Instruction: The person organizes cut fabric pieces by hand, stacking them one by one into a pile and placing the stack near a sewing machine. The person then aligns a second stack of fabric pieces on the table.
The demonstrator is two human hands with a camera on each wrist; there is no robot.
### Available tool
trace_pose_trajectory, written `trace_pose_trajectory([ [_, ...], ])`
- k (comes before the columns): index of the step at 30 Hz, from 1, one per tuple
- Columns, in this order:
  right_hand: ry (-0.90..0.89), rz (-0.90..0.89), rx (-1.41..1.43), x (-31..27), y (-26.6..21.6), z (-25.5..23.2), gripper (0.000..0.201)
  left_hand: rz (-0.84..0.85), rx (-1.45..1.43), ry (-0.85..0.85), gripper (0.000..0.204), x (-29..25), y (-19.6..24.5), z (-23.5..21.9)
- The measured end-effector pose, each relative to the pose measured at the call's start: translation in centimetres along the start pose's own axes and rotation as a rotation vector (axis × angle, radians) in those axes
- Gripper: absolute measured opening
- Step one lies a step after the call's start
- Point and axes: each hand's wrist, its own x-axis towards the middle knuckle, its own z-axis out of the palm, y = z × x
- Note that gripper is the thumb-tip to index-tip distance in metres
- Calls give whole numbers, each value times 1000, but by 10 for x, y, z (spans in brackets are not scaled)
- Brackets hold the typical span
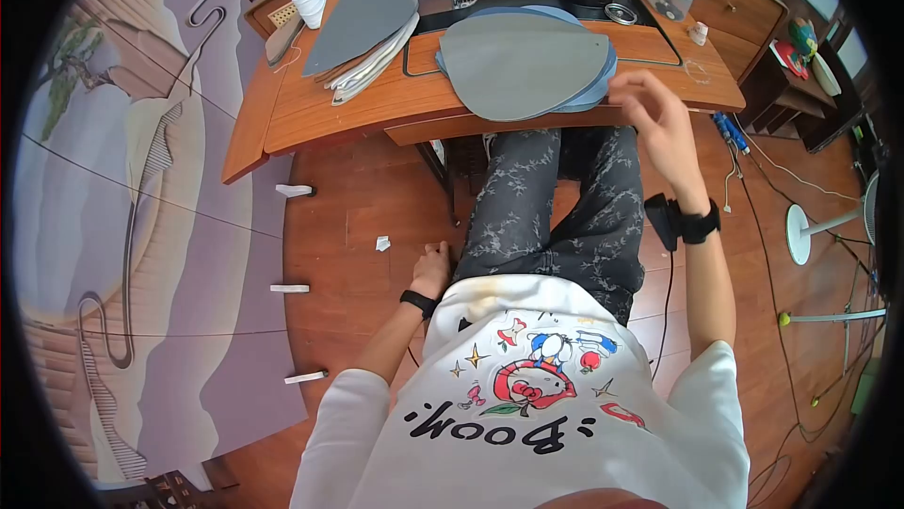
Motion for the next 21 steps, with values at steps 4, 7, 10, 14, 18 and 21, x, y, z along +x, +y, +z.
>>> trace_pose_trajectory([
  [4, 172, -144, -338, 36, 8, -20, 36, 138, -29, 74, 45, -20, 19, -43],
  [7, 219, -57, -319, 79, 30, -27, 44, 364, -389, 217, 33, -64, 53, -170],
  [10, 59, 204, -403, 109, 26, -30, 55, 488, -754, 239, 32, -79, 76, -258],
  [14, 12, 266, -377, 113, -2, -10, 53, 421, -636, 589, 50, -18, 99, -309],
  [18, -21, 227, -566, 128, 8, -4, 52, 435, -561, 555, 79, 44, 129, -329],
  [21, 10, 249, -418, 125, 3, -1, 56, 300, -536, 468, 81, 54, 149, -343],
])
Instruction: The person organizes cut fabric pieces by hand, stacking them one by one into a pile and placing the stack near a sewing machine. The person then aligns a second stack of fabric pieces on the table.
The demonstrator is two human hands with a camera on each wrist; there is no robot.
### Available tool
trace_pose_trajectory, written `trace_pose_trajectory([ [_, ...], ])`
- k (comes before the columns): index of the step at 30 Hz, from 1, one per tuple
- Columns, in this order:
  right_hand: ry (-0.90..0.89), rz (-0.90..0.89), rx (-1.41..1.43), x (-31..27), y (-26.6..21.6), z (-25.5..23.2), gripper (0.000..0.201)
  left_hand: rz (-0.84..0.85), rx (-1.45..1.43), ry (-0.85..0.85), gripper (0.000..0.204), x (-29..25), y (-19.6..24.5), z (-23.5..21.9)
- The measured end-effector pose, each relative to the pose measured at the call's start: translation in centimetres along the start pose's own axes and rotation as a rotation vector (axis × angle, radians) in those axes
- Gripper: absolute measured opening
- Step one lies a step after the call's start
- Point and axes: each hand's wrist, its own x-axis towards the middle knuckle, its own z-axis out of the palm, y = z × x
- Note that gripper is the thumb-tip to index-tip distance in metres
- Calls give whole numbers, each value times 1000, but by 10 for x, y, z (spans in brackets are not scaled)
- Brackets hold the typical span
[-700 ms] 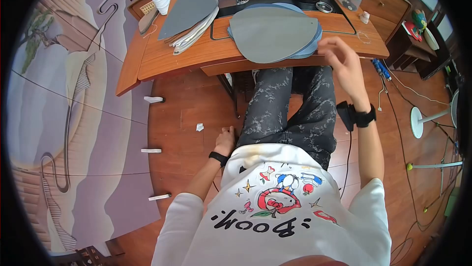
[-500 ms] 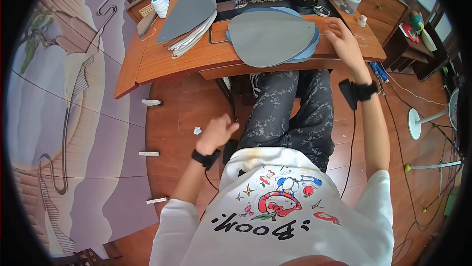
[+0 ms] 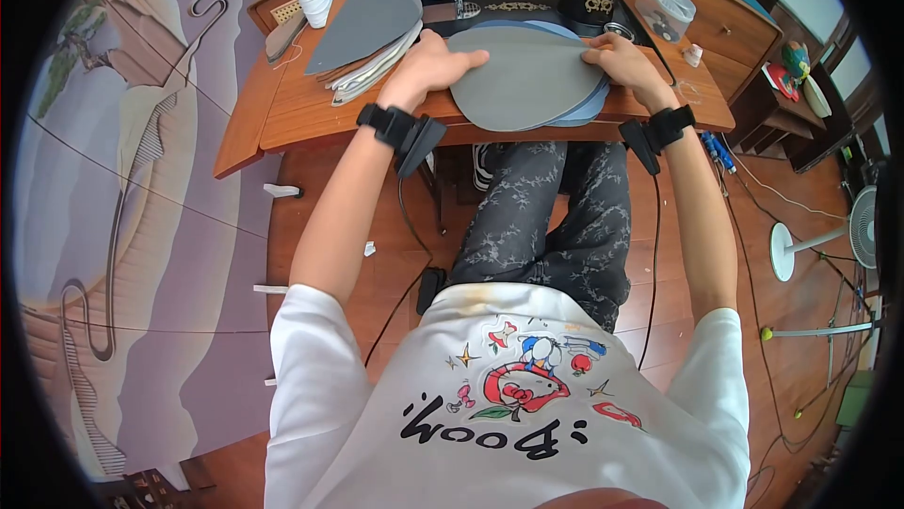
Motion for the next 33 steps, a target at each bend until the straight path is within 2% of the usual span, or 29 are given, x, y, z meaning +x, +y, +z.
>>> trace_pose_trajectory([
  [1, -2, 1, 0, 1, 3, 0, 56, -85, -125, -195, 78, 2, 5, -9],
  [3, -63, 32, 21, 6, 7, 0, 54, -88, -207, -201, 75, 4, 9, -10],
  [8, -28, -14, 78, 5, 18, 4, 52, -132, -478, -181, 58, 14, 12, -3],
  [10, -29, -31, 117, 4, 22, 3, 50, -140, -862, -272, 45, 4, 21, -6],
  [11, -39, -49, 163, 4, 24, 3, 48, -176, -944, -280, 36, 0, 26, -7],
  [14, -36, -55, 226, -3, 18, 4, 46, -123, -1025, -341, 36, -1, 22, -6],
  [15, -21, -43, 244, -6, 14, 5, 46, -121, -1023, -341, 36, -2, 22, -8],
  [17, -39, -72, 352, -7, 10, 11, 46, 17, -997, -228, 40, -5, 21, -15],
  [20, -42, -139, 513, -18, -3, 18, 44, 110, -987, -140, 40, -7, 12, -58],
  [22, -97, -288, 475, -18, -3, 19, 41, 27, -970, -35, 41, -20, 7, -101],
  [24, -86, -331, 463, -24, -2, 20, 40, 99, -1021, -20, 39, -18, -35, -155],
  [27, -128, -320, 440, -28, 9, 19, 35, -126, -1070, 194, 41, -41, -107, -211],
  [30, -96, -308, 350, -18, 35, 26, 33, -292, -1048, 372, 43, -63, -200, -223],
  [33, -111, -299, 432, -23, 32, 21, 33, -313, -1056, 378, 42, -82, -235, -221],
])
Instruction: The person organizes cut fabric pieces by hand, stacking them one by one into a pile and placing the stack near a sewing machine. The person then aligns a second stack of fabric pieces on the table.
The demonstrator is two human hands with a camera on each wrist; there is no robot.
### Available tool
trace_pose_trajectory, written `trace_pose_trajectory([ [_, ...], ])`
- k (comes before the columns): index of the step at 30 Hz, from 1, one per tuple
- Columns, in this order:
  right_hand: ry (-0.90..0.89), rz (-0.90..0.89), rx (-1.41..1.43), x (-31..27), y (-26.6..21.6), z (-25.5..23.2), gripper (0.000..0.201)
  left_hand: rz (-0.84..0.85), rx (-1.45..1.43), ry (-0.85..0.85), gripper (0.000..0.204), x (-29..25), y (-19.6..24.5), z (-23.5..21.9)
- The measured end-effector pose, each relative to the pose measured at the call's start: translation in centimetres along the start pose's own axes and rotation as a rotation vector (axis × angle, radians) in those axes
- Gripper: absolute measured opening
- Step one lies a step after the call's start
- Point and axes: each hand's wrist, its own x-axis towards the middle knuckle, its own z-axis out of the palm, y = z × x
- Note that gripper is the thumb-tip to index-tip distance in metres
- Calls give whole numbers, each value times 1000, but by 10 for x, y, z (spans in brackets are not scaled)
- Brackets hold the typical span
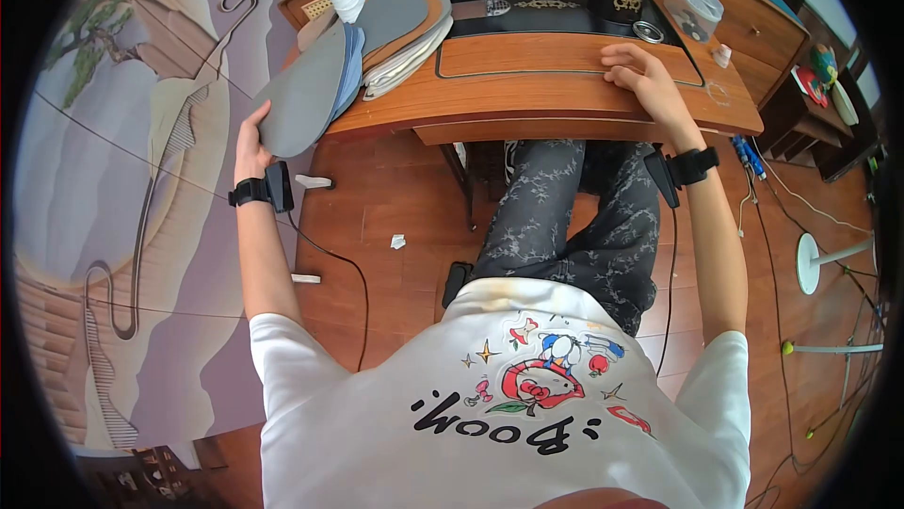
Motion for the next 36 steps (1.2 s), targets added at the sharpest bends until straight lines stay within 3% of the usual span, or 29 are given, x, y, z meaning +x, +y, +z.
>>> trace_pose_trajectory([
  [3, -16, 32, 22, -2, -5, 3, 33, 72, -27, -70, 39, 4, 20, 2],
  [5, -24, 46, -19, -1, -8, 2, 33, 109, -61, -82, 36, -10, 51, 38],
  [7, -22, 32, -45, -1, -6, 2, 33, 258, -51, -108, 35, -27, 80, 81],
  [11, -24, 38, -51, -1, -6, 1, 33, 413, 25, -377, 34, 0, 126, 124],
  [13, -21, 30, -81, 1, -5, 0, 33, 373, -209, -588, 38, -24, 132, 185],
  [16, -22, 35, -67, -2, -6, 0, 33, 460, -221, -601, 36, 2, 142, 221],
  [19, -11, 29, -56, -5, -9, 0, 32, 366, -297, -642, 33, 24, 121, 226],
  [21, 10, 25, -15, -7, -6, -1, 32, 298, -256, -496, 37, 22, 88, 216],
  [22, 28, 23, 27, -9, -4, -1, 32, 217, -47, -399, 37, 51, 74, 189],
  [23, 42, 25, 36, -9, -3, -3, 32, 222, -29, -317, 42, 30, 54, 191],
  [24, 35, 8, 31, -9, -3, -5, 31, 118, -4, -298, 46, 39, 36, 176],
  [26, 32, -10, 31, -11, -2, -5, 30, 118, 214, -244, 51, 31, 12, 156],
  [31, 50, -16, 42, -11, 0, 0, 30, 154, 325, -180, 57, 24, 12, 153],
  [33, 62, 1, 30, -11, -3, 1, 30, 294, 727, 27, 62, 21, 21, 164],
  [34, 63, -1, 28, -10, -4, 0, 30, 297, 724, 27, 62, 16, 18, 170],
  [36, 64, -5, 20, -11, -3, 1, 30, 918, 1321, 399, 65, 4, 5, 180],
])
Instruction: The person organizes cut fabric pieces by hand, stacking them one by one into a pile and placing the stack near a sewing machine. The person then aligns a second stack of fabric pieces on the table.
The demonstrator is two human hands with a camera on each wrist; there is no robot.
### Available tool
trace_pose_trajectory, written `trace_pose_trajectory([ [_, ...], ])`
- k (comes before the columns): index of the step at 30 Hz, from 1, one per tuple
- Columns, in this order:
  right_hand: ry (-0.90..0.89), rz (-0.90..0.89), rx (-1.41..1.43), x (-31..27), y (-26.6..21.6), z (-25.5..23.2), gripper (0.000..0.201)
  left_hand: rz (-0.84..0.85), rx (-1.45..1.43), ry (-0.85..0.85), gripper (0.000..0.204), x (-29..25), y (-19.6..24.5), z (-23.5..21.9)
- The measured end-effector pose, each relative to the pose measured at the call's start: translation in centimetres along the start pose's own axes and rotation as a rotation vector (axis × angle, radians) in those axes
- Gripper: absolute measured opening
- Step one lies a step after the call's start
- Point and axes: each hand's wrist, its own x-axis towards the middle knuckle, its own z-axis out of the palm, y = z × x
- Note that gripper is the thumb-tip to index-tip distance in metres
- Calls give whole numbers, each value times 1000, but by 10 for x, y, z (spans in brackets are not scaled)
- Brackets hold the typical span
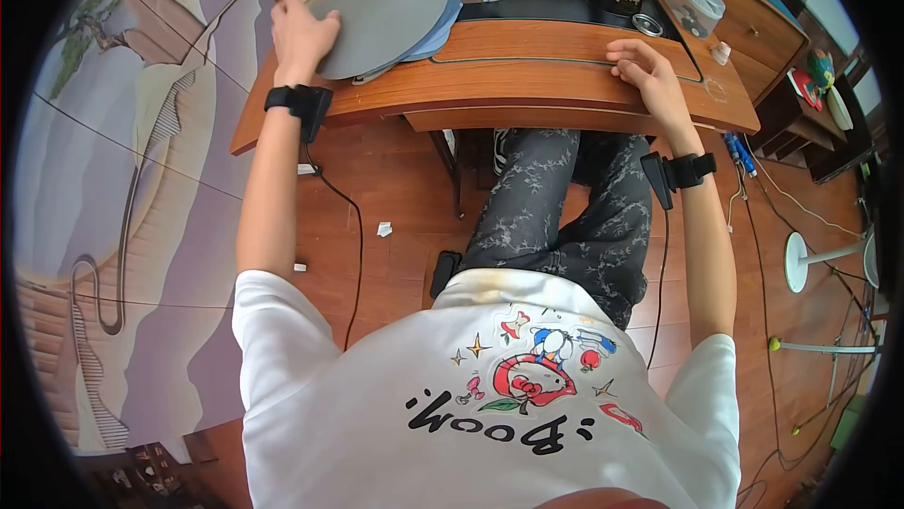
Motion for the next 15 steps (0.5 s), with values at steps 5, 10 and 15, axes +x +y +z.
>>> trace_pose_trajectory([
  [5, 0, -20, -21, -1, 2, 1, 30, 382, 6, -152, 65, -19, 50, 2],
  [10, 11, -43, -5, -1, 3, 3, 29, 477, 193, -177, 66, -39, 89, 41],
  [15, 29, -63, -23, -7, 2, 1, 28, 421, 326, -276, 47, -41, 107, 37],
])
